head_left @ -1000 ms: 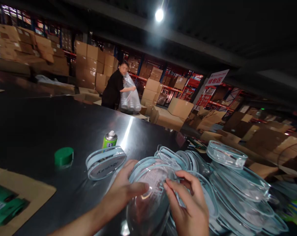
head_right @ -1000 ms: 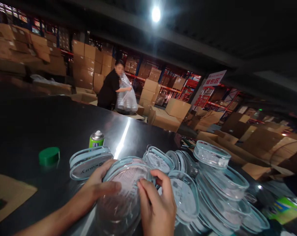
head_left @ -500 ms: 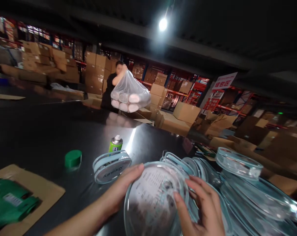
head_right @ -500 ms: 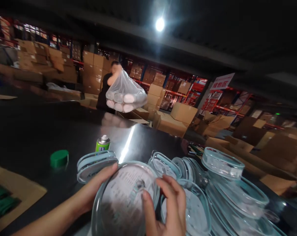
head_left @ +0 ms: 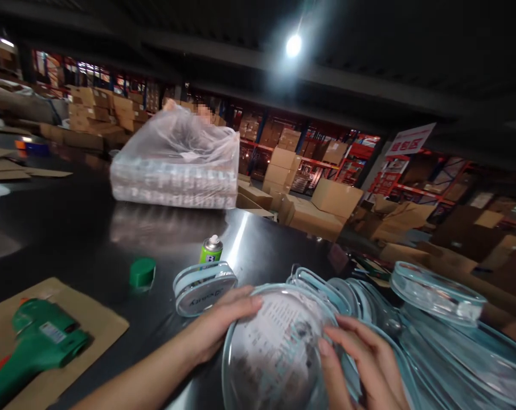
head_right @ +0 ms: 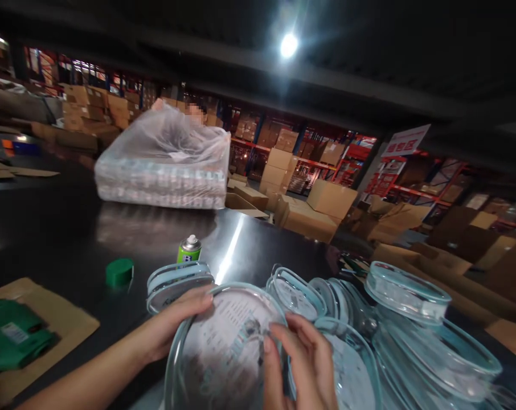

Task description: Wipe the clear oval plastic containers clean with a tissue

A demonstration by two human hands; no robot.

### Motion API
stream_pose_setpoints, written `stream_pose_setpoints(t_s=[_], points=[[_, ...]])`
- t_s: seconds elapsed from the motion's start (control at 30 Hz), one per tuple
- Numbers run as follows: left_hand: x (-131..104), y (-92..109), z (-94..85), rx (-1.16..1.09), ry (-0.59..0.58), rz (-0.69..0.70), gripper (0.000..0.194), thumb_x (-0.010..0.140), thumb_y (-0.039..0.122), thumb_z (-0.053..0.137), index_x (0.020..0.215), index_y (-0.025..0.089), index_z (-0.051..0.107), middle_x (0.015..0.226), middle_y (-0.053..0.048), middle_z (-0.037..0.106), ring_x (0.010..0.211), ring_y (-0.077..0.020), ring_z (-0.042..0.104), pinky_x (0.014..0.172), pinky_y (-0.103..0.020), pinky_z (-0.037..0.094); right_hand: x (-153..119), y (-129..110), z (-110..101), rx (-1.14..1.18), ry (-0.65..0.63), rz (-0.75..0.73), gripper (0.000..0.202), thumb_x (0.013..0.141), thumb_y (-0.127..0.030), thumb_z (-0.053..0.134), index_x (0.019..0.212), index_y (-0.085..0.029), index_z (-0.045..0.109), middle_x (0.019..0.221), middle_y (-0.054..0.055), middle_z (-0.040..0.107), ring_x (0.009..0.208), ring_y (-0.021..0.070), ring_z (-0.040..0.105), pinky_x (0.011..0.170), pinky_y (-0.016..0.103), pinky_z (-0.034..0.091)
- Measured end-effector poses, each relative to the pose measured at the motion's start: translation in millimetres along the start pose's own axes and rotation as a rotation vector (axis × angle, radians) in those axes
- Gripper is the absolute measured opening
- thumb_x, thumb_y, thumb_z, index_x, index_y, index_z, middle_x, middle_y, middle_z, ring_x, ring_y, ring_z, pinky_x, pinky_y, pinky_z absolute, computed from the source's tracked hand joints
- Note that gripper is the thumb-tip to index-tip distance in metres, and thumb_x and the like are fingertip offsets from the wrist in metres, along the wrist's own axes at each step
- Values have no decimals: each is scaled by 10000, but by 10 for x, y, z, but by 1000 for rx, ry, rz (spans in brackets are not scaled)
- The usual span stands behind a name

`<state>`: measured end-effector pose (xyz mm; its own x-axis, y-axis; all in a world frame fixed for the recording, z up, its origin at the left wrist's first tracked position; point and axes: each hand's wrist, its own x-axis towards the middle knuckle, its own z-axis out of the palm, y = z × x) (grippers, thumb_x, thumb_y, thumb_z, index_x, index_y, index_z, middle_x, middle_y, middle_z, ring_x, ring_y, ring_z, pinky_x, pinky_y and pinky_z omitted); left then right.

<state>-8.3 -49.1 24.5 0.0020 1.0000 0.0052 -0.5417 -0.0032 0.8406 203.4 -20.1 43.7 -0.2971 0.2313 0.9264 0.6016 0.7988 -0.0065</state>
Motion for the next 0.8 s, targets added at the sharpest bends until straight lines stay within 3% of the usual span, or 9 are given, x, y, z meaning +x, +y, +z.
stream_pose_setpoints(t_s=[0.13, 0.3, 0.43, 0.53, 0.67, 0.8], points=[[-35, -5, -14, 123, 0, 94, 320, 679, 394, 795, 920, 202, 707, 876, 26, 680, 886, -171, 613, 771, -235, 449, -39, 3, 36, -101, 38, -48, 188, 881, -213, 609, 1066, -212, 649, 1159, 105, 540, 975, 205, 575, 824, 315, 453], [-88, 37, 33, 450, 66, 316, 291, 757, 418, 703, 978, 229, 702, 1082, -12, 645, 1088, -249, 553, 941, -307, 413, -89, 12, 110, -230, 17, -175, 238, 858, -173, 635, 1091, -218, 655, 1110, 122, 574, 974, 275, 567, 841, 452, 415], [-111, 72, 73, 607, 105, 415, 426, 719, 426, 708, 1074, 194, 670, 1198, -71, 605, 1193, -316, 487, 1024, -382, 368, -113, 63, 176, -127, 16, -205, 202, 832, -154, 675, 1030, -185, 657, 1056, 102, 587, 942, 219, 575, 810, 370, 453], [-119, 86, 89, 677, 98, 463, 428, 725, 396, 697, 1091, 178, 654, 1203, -86, 596, 1198, -315, 482, 1033, -390, 359, -100, 87, 183, -55, -15, -168, 133, 842, -163, 666, 973, -182, 655, 1012, 90, 567, 906, 182, 562, 774, 311, 464], [-158, 120, 121, 726, 70, 474, 348, 732, 389, 674, 1015, 187, 668, 1191, -71, 593, 1179, -304, 493, 1003, -367, 383, -54, 98, 117, -41, -74, -200, 77, 863, -148, 627, 936, -171, 636, 956, 83, 559, 896, 183, 542, 780, 312, 455], [-211, 162, 179, 764, 58, 449, 385, 710, 408, 672, 1027, 189, 674, 1184, -69, 587, 1156, -313, 504, 989, -373, 388, -46, 136, 82, -105, -74, -293, 82, 890, -150, 577, 965, -141, 609, 914, 86, 579, 888, 204, 539, 801, 350, 442]])
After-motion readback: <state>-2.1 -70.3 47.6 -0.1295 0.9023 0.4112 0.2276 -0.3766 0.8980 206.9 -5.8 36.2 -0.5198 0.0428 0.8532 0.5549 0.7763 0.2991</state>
